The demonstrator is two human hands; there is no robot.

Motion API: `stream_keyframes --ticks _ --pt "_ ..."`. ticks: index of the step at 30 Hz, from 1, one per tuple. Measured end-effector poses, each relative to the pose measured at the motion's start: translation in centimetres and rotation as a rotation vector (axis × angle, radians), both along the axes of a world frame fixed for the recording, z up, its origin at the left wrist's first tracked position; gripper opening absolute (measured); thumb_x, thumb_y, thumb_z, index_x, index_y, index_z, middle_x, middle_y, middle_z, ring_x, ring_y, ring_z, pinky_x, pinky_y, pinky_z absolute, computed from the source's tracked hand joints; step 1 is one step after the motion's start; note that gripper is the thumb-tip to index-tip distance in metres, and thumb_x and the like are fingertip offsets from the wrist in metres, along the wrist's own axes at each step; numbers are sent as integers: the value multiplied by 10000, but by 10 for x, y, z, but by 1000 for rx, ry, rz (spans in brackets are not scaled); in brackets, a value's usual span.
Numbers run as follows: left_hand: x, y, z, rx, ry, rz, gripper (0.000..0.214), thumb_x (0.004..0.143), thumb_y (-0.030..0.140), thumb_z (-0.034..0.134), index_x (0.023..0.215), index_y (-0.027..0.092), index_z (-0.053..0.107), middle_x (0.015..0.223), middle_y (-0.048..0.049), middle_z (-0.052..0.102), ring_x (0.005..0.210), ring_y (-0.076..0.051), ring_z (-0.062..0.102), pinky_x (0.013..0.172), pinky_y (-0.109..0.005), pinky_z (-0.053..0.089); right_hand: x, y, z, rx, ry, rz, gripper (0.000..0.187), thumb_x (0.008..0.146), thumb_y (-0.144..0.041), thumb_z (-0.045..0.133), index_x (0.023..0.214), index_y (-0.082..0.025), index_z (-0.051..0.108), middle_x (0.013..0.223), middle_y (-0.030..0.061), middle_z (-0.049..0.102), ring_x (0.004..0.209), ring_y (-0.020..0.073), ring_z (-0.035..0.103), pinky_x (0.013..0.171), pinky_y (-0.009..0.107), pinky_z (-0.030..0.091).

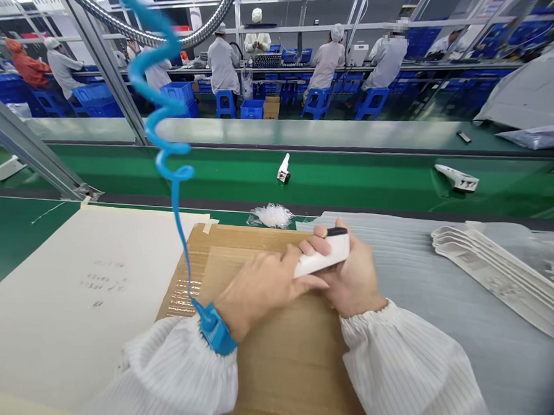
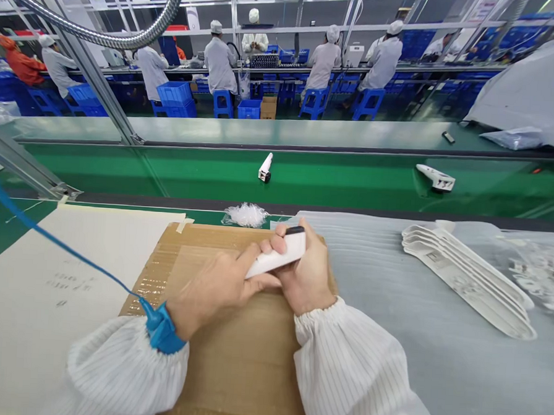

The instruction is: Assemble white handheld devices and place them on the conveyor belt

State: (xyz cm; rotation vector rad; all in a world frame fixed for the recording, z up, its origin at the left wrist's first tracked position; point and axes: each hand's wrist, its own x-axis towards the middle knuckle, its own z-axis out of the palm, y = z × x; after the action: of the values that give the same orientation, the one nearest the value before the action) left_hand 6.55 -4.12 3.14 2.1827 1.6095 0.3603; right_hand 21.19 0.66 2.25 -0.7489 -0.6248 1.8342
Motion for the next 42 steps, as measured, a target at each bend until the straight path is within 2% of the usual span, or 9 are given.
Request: stream_keyframes --ticks 3,6,17,21,26,31,34,37,42 --pt "-15 4 1 112 -16 196 583 962 642 411 1330 219 570 1041 -134 741 965 -337 704 826 -437 523 -10 -3 3 112 -10 111 380 905 -632 570 862 -270 677 872 28 686 983 255 660 966 424 530" --pt "-20 5 -2 346 -205 228 503 992 547 461 1380 231 517 1293 -99 673 1214 -283 610 1013 -423 466 -24 -9 -2 239 -48 167 369 922 -604 574 992 -266 703 1115 61 707 1194 275 605 1041 440 500" --pt "-1 6 -11 558 -275 98 377 1018 410 477 1316 193 557 1309 -103 662 1216 -244 612 1062 -376 460 -27 -16 -7 156 -40 91 201 872 -474 663 857 -274 686 1025 44 720 1182 275 617 1056 457 507" --pt "-20 10 -12 464 -254 -21 448 982 455 546 1363 221 511 1360 -77 640 1223 -228 612 1031 -349 477 -12 -6 -6 127 -37 113 291 903 -554 601 892 -277 689 999 49 685 1165 288 606 1079 502 479" --pt "-25 5 -4 356 -125 72 384 1036 452 398 1247 231 631 1162 -79 731 1021 -246 682 804 -334 485 -5 1 -7 130 -22 44 343 907 -605 570 842 -285 675 948 46 666 1135 281 606 1129 515 434" --pt "-17 7 5 -199 -544 320 541 1014 542 330 733 188 627 609 -36 638 497 -137 520 501 -267 336 -8 4 -9 88 -84 -39 385 921 -627 550 883 -274 701 1023 46 683 1110 258 625 1105 478 472" --pt "-22 13 5 -528 -858 458 554 965 658 343 745 192 545 488 21 497 361 -79 318 401 -234 192 -11 2 -10 114 -121 -79 375 932 -607 557 1069 -289 702 1234 58 680 1223 246 590 1101 459 486" --pt "-28 13 5 -618 -981 449 548 931 697 402 825 181 551 500 43 475 347 -48 251 380 -219 116 -12 0 -12 159 -146 -44 339 900 -519 670 1160 -301 666 1306 49 669 1250 238 591 1107 450 481" --pt "-28 10 12 -579 -1105 260 417 913 586 565 874 172 540 626 46 514 369 -12 269 378 -204 132 -15 -2 -18 255 -234 -28 409 870 -532 713 1193 -290 646 1286 57 680 1165 243 643 1047 438 516"
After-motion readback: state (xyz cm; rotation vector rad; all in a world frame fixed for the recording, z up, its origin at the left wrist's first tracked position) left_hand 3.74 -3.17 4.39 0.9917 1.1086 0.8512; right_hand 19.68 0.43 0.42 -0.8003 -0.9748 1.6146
